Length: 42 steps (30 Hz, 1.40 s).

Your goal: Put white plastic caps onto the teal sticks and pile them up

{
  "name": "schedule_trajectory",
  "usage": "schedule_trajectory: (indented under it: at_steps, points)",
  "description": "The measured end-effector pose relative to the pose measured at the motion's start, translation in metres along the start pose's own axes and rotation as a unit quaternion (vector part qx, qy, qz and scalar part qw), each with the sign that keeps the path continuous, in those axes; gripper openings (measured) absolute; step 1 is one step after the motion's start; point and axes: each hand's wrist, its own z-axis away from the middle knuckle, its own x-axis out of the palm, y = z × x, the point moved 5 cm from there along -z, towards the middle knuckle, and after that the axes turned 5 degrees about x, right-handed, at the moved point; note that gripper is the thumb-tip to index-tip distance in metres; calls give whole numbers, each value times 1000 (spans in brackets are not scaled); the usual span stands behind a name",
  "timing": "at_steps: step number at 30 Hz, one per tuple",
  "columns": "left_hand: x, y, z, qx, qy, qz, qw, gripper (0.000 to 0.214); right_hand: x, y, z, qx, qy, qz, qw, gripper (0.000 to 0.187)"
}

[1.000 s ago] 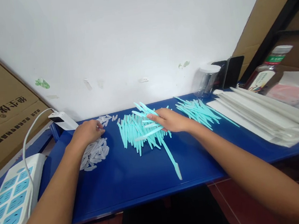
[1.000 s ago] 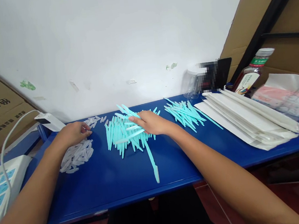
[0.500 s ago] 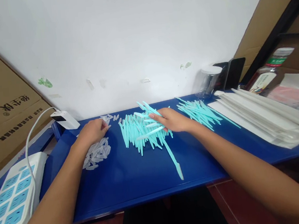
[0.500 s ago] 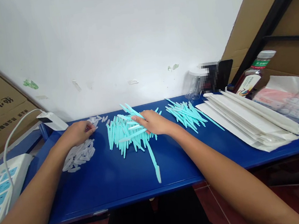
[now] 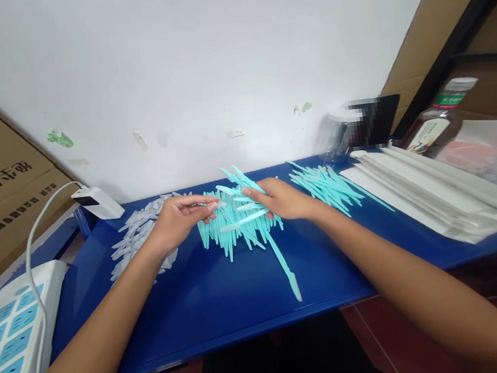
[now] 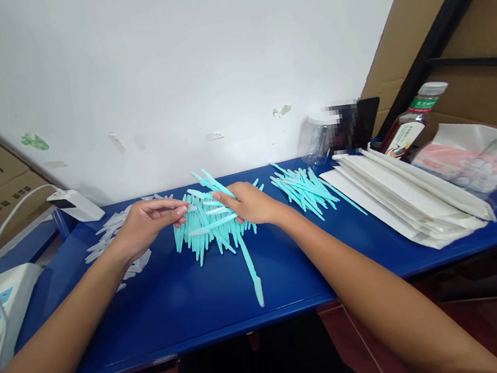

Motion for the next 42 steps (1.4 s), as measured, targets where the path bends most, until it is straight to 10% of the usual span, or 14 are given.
schedule_trajectory:
  at_steps: [17, 42]
  points:
    - [12, 4, 9, 4, 82, -3, 997, 36, 4, -1, 0, -1, -10, 30, 999, 49]
    - [41, 9, 18, 8, -18, 0, 1000, 27, 18, -25, 10, 10, -31, 59, 998, 40]
